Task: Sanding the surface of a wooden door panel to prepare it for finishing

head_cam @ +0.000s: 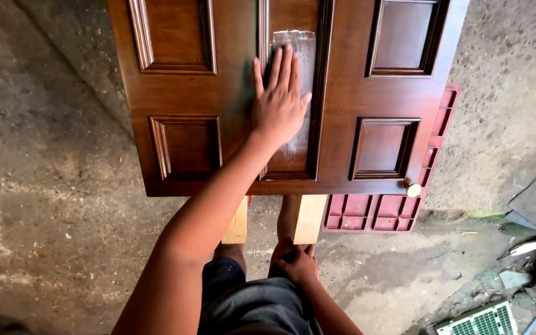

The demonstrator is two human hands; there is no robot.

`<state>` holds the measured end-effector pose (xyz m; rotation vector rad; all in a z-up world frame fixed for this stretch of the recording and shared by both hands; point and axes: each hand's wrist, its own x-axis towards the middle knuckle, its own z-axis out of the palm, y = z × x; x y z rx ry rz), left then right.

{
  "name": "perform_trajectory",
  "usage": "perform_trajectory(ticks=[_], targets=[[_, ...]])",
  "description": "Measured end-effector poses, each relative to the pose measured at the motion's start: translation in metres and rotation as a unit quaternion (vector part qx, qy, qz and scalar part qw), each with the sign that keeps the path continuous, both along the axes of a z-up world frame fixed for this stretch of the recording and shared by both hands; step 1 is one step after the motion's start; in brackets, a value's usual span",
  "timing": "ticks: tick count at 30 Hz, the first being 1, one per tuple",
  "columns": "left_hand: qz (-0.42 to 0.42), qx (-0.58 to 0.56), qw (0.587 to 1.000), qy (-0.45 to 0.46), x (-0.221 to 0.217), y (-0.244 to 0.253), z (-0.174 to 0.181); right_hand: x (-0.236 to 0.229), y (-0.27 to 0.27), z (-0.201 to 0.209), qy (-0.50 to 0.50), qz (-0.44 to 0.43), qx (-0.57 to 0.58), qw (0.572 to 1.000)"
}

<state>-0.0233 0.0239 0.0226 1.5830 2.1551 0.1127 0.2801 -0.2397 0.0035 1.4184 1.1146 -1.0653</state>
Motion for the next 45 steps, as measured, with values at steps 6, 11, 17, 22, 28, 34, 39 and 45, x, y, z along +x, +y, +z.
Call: perform_trajectory(ticks=[6, 11, 17, 22, 28, 34, 39, 45], targets=[[-0.024, -0.01, 1.0, 0.016, 0.01, -0.024, 0.001, 0.015, 0.005, -0.015, 0.013, 0.01, 0.034, 0.999], [-0.017, -0.043, 0.999, 0.015, 0.003, -0.02, 0.008, 0.014, 0.013, -0.009, 0.01, 0.003, 0.03, 0.999], [-0.004, 0.001, 0.999, 0.034, 0.011, -0.028, 0.004, 0.015, 0.021, -0.005, 0.005, -0.001, 0.023, 1.0], [0.013, -0.043, 0.998, 0.034, 0.013, -0.026, 0.009, 0.018, 0.019, -0.008, -0.001, 0.004, 0.021, 1.0], [0.01, -0.045, 0.999, 0.022, 0.012, -0.014, 0.004, 0.013, 0.026, -0.009, 0.0, 0.019, 0.015, 1.0], [0.016, -0.025, 0.999, 0.032, 0.028, -0.043, 0.009, 0.013, 0.029, -0.009, -0.001, 0.047, 0.002, 0.999], [0.022, -0.058, 0.998, 0.023, 0.0, 0.006, 0.012, 0.015, 0.028, -0.012, 0.003, 0.039, 0.011, 0.999], [-0.005, -0.036, 0.999, 0.031, 0.046, -0.069, 0.008, 0.018, 0.027, -0.012, 0.001, 0.052, 0.008, 0.999]])
